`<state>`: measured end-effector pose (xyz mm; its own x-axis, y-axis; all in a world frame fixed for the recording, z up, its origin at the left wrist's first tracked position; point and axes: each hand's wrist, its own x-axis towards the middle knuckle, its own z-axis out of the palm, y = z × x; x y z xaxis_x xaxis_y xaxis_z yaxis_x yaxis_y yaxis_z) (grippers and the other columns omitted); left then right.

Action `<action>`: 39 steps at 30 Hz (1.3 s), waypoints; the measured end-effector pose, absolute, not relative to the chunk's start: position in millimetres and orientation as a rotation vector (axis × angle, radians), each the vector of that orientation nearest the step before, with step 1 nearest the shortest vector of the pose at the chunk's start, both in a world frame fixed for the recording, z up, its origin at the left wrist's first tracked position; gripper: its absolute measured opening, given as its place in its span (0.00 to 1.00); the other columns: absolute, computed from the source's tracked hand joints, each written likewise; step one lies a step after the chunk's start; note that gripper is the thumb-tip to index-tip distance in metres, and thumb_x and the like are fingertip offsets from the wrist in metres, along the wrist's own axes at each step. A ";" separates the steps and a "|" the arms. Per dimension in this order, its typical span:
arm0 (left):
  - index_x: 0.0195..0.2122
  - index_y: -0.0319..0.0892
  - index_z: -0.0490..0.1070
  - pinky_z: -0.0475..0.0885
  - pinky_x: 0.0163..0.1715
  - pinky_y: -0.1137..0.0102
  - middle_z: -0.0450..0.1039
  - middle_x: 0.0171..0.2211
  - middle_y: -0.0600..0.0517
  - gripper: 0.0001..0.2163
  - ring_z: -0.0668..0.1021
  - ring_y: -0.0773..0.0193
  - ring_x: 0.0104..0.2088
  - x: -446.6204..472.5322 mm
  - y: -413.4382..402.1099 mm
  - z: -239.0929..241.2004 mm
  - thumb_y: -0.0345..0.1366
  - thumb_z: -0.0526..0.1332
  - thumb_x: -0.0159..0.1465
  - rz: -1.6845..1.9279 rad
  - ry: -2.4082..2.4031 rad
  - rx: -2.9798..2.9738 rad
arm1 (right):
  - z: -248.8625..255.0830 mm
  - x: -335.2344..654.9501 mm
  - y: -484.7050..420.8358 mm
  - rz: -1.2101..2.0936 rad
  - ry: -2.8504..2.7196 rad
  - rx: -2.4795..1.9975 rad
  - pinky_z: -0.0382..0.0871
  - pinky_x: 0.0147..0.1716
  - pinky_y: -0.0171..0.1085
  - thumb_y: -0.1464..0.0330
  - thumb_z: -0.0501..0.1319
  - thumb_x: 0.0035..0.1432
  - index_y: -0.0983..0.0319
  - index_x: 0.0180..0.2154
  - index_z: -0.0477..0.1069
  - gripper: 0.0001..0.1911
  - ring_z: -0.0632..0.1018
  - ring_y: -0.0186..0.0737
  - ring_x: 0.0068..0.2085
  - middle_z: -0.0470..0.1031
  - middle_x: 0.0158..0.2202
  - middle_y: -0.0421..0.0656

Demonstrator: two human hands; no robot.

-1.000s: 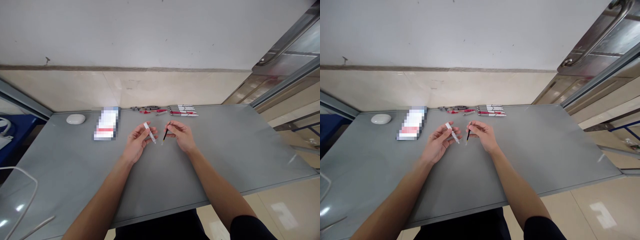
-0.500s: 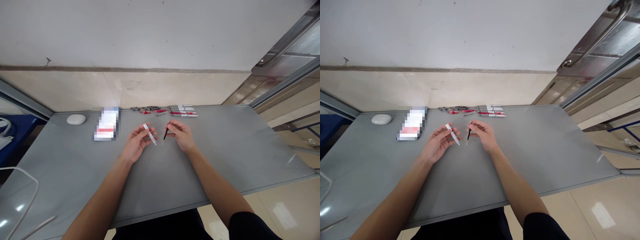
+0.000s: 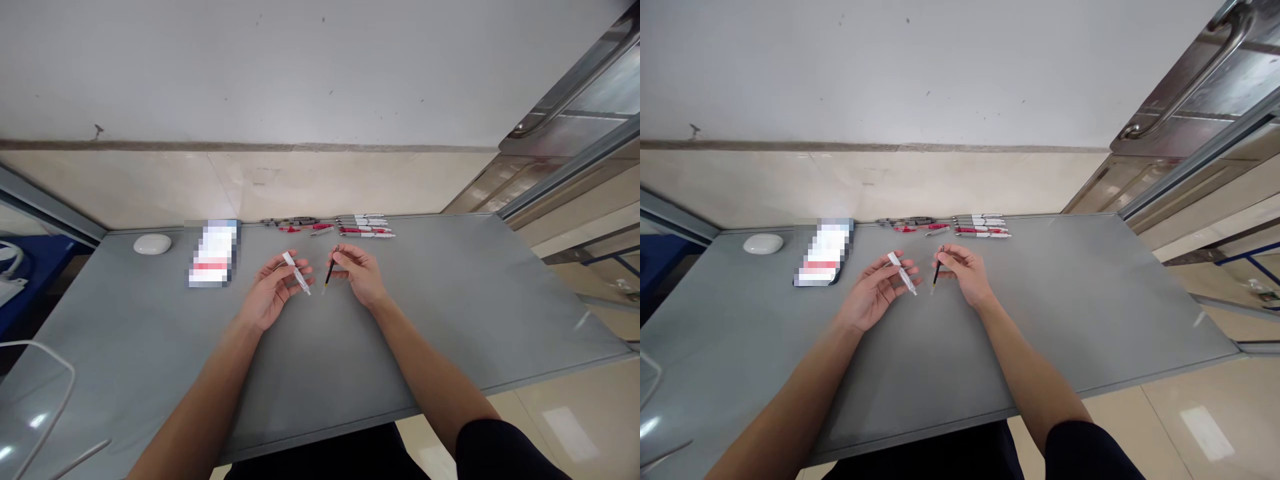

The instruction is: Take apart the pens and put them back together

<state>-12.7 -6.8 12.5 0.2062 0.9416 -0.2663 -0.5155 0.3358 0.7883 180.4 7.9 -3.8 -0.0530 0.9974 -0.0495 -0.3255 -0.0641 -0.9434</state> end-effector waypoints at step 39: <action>0.35 0.42 0.65 0.78 0.37 0.55 0.77 0.33 0.51 0.14 0.82 0.54 0.37 -12.9 -12.1 4.8 0.36 0.70 0.54 1.222 0.926 0.816 | -4.7 174.1 -2.5 1.586 -0.994 -0.879 0.78 0.37 0.42 0.58 0.66 0.51 0.56 0.38 0.74 0.13 0.77 0.34 0.35 0.73 0.36 0.39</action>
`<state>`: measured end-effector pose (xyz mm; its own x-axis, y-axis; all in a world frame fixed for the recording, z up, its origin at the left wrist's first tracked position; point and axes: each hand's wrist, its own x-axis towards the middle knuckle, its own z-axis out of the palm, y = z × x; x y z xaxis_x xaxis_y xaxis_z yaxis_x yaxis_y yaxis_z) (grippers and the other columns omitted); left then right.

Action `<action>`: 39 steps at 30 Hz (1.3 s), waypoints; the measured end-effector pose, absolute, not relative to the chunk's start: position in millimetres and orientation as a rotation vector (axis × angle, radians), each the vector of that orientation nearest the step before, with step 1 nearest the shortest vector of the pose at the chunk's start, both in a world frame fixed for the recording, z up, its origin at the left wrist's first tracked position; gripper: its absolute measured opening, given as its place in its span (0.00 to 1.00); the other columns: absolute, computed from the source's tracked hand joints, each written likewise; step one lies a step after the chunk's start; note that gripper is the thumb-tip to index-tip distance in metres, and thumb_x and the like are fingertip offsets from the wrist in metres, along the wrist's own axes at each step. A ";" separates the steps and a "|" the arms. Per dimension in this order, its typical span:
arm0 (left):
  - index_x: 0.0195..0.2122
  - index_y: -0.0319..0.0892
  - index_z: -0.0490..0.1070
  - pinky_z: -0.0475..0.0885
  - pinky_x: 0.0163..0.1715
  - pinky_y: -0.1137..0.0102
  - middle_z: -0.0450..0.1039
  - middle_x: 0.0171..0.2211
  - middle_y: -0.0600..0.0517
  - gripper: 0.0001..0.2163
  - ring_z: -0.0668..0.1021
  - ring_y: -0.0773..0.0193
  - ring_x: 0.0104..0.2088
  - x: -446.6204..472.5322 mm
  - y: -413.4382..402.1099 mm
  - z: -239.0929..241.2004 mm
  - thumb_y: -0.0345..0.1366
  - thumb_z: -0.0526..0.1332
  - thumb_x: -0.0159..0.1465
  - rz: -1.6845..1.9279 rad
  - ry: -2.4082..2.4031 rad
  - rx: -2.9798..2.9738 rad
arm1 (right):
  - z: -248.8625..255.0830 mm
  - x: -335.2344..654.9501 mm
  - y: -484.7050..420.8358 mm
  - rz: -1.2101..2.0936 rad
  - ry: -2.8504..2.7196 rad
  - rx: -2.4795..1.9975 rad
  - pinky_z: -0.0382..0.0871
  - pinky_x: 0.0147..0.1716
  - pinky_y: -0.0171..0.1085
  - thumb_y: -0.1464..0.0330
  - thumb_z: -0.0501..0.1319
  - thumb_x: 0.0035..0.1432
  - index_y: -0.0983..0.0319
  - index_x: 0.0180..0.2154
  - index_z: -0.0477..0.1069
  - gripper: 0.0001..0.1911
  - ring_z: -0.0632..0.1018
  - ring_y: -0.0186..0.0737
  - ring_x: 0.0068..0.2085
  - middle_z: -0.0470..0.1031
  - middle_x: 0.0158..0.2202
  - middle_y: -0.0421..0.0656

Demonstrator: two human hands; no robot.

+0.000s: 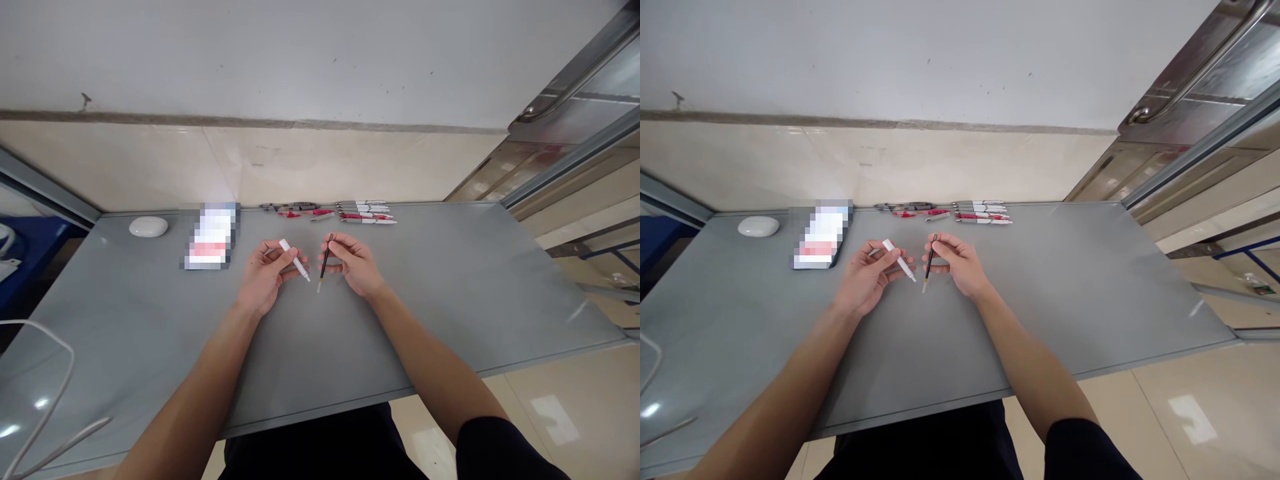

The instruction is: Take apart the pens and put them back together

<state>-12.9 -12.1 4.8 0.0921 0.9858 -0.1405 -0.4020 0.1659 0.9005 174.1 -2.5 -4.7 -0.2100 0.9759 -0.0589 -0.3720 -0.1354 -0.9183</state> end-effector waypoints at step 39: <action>0.40 0.42 0.70 0.78 0.34 0.64 0.77 0.34 0.50 0.14 0.81 0.59 0.33 -7.2 -18.3 7.6 0.39 0.69 0.56 1.184 1.060 1.113 | -2.8 181.1 2.3 1.534 -0.940 -0.954 0.77 0.32 0.38 0.59 0.68 0.50 0.57 0.36 0.74 0.12 0.76 0.34 0.33 0.73 0.36 0.39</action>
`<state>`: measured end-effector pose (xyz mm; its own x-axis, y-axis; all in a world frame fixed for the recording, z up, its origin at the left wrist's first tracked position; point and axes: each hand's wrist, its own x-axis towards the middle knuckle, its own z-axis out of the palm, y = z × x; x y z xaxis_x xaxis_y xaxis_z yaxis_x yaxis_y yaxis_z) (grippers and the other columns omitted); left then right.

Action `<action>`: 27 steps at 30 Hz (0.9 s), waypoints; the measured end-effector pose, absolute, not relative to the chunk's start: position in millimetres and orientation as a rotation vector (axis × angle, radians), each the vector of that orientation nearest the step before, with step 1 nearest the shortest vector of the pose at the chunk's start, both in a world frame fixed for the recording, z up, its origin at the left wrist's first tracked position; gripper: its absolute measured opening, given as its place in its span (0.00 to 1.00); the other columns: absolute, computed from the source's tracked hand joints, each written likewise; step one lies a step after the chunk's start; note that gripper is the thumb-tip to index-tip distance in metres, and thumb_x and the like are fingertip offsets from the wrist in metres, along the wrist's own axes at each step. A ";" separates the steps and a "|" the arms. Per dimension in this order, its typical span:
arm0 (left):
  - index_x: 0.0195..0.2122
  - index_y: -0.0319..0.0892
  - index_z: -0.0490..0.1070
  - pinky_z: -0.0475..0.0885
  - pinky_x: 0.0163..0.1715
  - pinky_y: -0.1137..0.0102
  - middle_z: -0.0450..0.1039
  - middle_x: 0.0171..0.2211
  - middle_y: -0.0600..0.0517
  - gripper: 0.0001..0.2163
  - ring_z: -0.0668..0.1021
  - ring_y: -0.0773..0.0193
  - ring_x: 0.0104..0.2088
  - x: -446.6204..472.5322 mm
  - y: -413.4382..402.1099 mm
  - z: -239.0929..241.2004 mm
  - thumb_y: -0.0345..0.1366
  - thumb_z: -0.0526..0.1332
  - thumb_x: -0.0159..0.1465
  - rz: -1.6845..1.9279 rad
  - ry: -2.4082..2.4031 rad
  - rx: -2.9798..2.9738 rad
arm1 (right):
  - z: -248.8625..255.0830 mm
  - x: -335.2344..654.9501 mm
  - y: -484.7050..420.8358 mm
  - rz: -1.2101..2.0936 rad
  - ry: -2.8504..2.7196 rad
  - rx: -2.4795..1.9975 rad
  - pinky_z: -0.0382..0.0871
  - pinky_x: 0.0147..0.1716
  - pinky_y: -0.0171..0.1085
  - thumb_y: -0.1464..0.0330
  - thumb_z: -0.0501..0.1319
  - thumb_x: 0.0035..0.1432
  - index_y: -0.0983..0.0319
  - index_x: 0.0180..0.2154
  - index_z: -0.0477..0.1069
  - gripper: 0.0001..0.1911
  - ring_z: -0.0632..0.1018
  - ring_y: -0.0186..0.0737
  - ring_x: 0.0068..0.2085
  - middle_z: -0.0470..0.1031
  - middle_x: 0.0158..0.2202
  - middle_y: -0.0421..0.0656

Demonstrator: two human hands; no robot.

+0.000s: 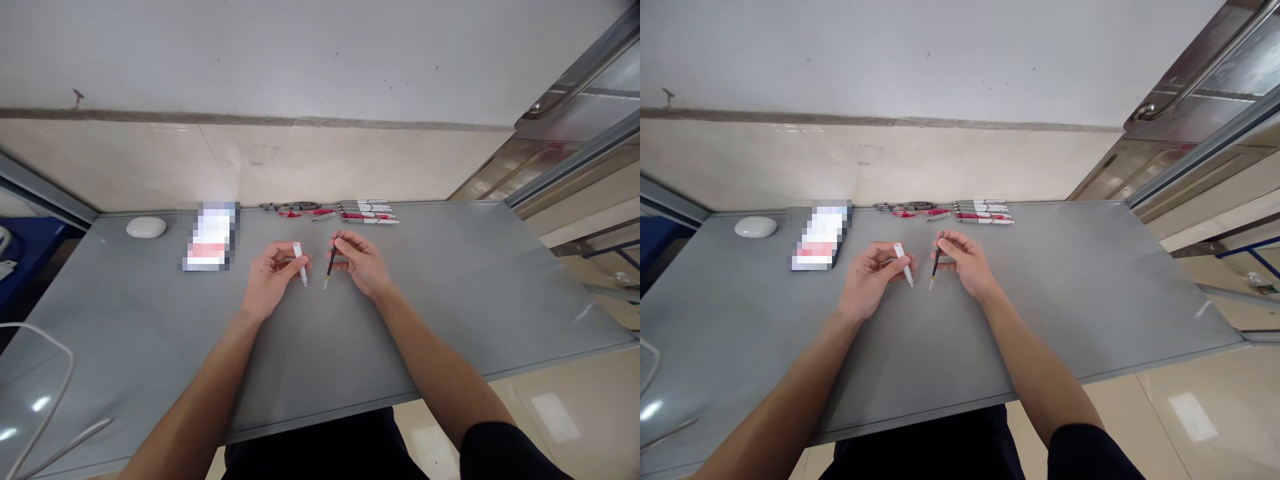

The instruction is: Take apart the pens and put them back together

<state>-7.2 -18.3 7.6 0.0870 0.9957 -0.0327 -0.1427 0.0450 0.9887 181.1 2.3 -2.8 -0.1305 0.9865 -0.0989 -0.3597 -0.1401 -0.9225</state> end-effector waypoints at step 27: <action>0.44 0.41 0.74 0.78 0.31 0.63 0.77 0.38 0.47 0.18 0.81 0.58 0.32 -6.9 -18.4 8.8 0.44 0.69 0.54 1.148 1.145 1.086 | -5.6 173.0 -1.0 1.439 -1.087 -1.094 0.79 0.29 0.40 0.59 0.70 0.45 0.56 0.34 0.76 0.13 0.76 0.35 0.30 0.73 0.33 0.38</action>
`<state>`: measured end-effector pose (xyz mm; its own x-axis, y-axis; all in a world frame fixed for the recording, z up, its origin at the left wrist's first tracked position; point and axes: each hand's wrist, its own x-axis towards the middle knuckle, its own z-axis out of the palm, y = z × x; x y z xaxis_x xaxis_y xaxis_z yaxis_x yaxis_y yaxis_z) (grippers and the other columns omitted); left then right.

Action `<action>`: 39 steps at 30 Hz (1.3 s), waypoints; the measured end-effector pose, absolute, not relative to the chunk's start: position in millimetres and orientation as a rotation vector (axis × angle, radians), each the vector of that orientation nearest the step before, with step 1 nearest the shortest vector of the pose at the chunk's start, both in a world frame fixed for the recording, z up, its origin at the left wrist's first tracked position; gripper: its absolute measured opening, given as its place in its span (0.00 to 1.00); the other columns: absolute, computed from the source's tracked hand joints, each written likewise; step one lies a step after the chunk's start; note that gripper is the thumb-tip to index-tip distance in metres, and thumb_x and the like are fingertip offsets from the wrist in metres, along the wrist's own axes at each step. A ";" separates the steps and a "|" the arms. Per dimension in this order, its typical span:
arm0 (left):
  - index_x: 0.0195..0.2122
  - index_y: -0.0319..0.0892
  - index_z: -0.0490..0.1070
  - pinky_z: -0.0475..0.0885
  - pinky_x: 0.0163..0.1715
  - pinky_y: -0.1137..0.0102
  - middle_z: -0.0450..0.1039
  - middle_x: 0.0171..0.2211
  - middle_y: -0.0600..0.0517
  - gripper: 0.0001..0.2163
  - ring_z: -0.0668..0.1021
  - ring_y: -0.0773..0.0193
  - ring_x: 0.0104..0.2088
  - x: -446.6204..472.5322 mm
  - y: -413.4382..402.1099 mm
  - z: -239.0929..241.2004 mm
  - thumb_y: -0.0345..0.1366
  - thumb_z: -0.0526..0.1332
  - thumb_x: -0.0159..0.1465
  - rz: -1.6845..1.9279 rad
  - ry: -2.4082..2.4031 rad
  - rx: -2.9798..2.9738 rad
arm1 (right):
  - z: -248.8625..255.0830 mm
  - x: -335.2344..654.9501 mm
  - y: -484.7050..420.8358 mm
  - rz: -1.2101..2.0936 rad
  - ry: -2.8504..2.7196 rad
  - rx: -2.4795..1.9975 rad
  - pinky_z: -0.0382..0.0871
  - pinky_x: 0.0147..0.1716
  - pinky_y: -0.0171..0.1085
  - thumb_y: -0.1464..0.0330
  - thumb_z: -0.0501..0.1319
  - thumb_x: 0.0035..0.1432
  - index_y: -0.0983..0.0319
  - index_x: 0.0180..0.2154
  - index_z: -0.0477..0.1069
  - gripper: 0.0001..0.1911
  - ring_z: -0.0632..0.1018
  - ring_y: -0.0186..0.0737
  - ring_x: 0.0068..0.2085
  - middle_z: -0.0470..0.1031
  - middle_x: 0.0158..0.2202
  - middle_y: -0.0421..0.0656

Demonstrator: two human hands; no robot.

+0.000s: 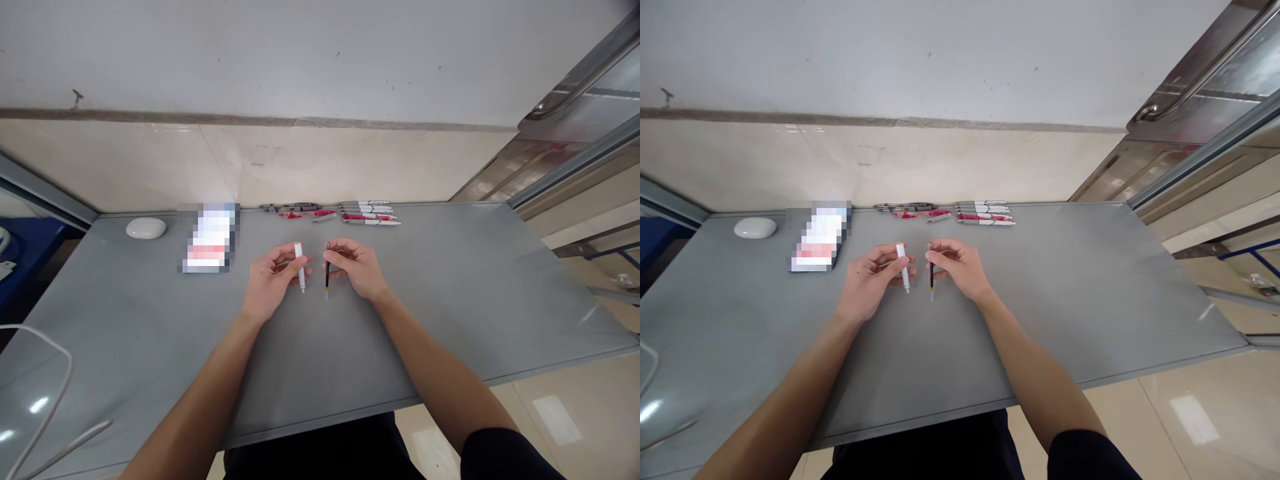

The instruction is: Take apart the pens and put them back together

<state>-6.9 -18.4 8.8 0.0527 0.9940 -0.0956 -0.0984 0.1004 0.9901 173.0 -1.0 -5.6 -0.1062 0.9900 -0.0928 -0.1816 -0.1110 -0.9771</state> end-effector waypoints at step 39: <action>0.43 0.43 0.72 0.78 0.34 0.64 0.77 0.37 0.50 0.16 0.81 0.61 0.32 -12.7 -13.6 9.6 0.40 0.69 0.56 1.193 0.996 0.815 | -3.6 182.8 3.1 1.628 -0.877 -0.949 0.78 0.30 0.36 0.60 0.70 0.47 0.57 0.37 0.75 0.15 0.75 0.32 0.32 0.73 0.35 0.39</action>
<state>-12.7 -13.6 9.6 0.0724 0.9801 -0.1848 -0.3563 0.1984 0.9131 182.8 3.1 -3.6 -0.1762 0.9708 -0.1629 -0.3983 -0.2216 -0.8901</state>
